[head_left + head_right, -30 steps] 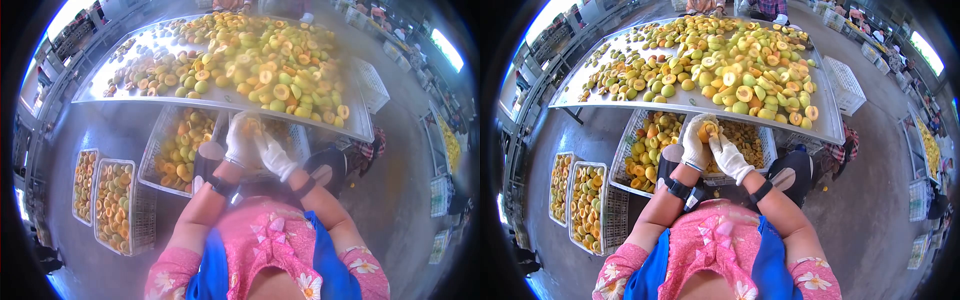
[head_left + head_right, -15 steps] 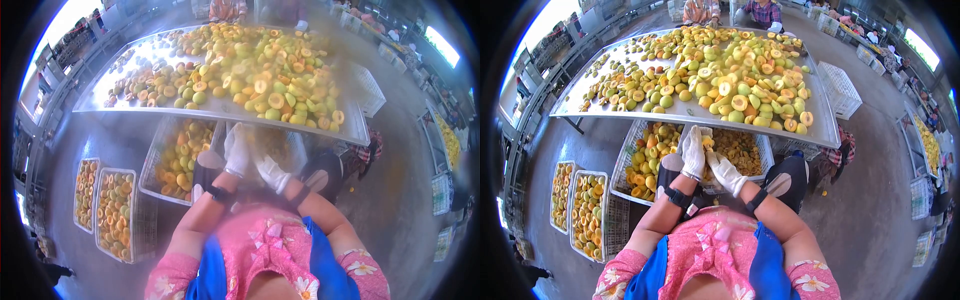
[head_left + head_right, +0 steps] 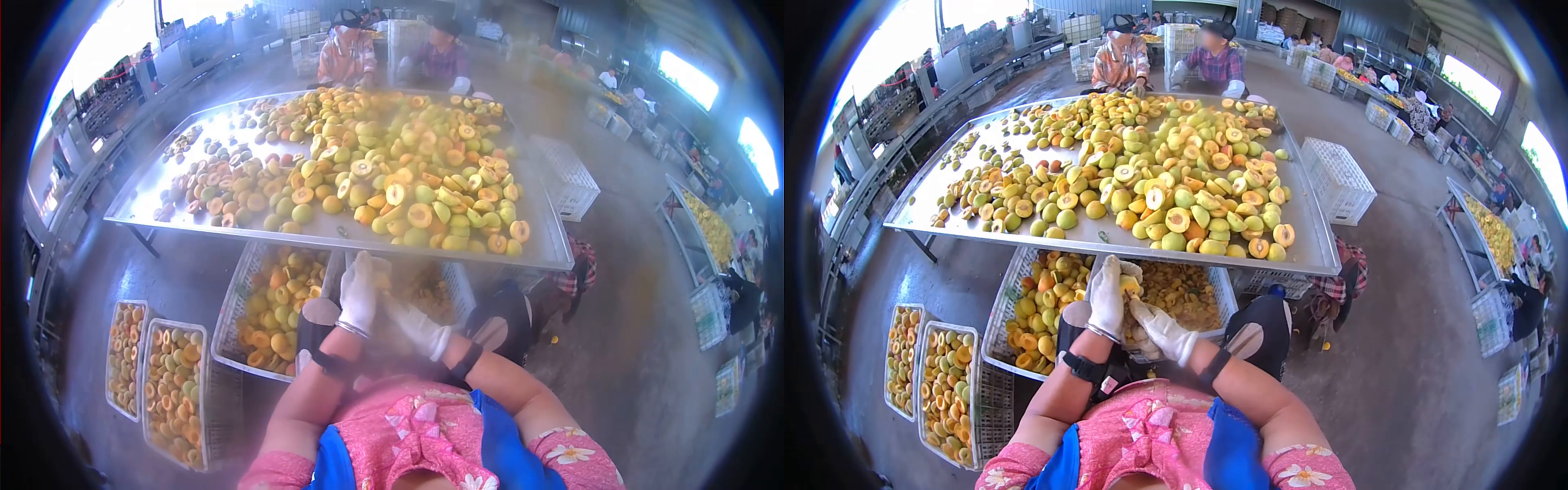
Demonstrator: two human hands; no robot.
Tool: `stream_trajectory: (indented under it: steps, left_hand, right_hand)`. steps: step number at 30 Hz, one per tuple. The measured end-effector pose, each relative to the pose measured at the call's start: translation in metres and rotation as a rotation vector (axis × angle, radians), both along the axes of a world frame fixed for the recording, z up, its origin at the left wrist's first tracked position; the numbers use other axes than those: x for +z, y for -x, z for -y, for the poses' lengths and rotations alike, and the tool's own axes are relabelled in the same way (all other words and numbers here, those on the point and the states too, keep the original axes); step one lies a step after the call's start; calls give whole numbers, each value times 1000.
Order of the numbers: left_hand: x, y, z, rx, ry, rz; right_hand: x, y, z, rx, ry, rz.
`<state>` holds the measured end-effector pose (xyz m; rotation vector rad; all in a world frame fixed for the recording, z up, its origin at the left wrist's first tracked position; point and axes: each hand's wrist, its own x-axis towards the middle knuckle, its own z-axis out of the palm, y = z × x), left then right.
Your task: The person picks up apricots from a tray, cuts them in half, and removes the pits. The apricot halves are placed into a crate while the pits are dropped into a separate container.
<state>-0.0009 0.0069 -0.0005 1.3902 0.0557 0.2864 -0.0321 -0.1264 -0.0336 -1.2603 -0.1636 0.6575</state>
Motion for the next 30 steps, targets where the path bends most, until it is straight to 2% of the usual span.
stream_trajectory:
  steps: [1, 2, 5, 6, 7, 10, 11, 12, 13, 17, 18, 21, 23, 25, 27, 29, 30]
  left_hand:
    - [1, -3, -4, -129, 179, -171]
    - [0, -1, -2, -131, 180, -170]
    - [-5, 8, 7, -22, -55, 57]
    - [-6, 7, 13, 135, -257, 280]
    - [-4, 8, 14, 134, -256, 277]
    - [1, 7, 9, -44, 148, 37]
    - [3, 3, 3, -99, 189, -9]
    - [-20, -13, -2, -106, 259, -56]
    - [-19, -13, -6, -186, 493, -170]
    - [-5, 9, 5, -80, 208, 0]
    - [-6, 11, 9, 1, 66, 46]
    - [4, 14, 5, 17, 25, -19]
    - [17, 14, -1, -33, 115, -86]
    - [5, 5, -9, -224, 587, -300]
    - [-4, 5, -8, -218, 566, -279]
    - [-6, 13, 3, -65, 138, -25]
    - [-9, 13, 7, 33, -56, 82]
  right_hand:
    - [-2, -2, 1, -1, 1, 1]
    - [-7, -4, 3, 18, -4, -14]
    - [-10, -7, -2, 3, 60, -1]
    - [-5, -5, -4, -29, 131, 23]
    - [1, -3, -3, -30, 132, 21]
    - [13, 11, -1, -84, 44, 15]
    - [18, 12, 5, -38, 33, -47]
    - [25, 13, 7, 0, 62, -50]
    - [30, 11, 8, 38, 87, -46]
    - [17, 5, 5, 0, 79, 70]
    - [15, 5, 5, 28, 29, -2]
    - [10, 5, 3, 78, -57, -83]
    - [8, 4, 2, 103, -93, -92]
    - [11, 4, 1, 73, 23, -35]
    - [15, 3, 2, 53, 28, -69]
    - [15, 4, 5, 95, 0, -23]
    - [15, 3, 5, 119, -34, -145]
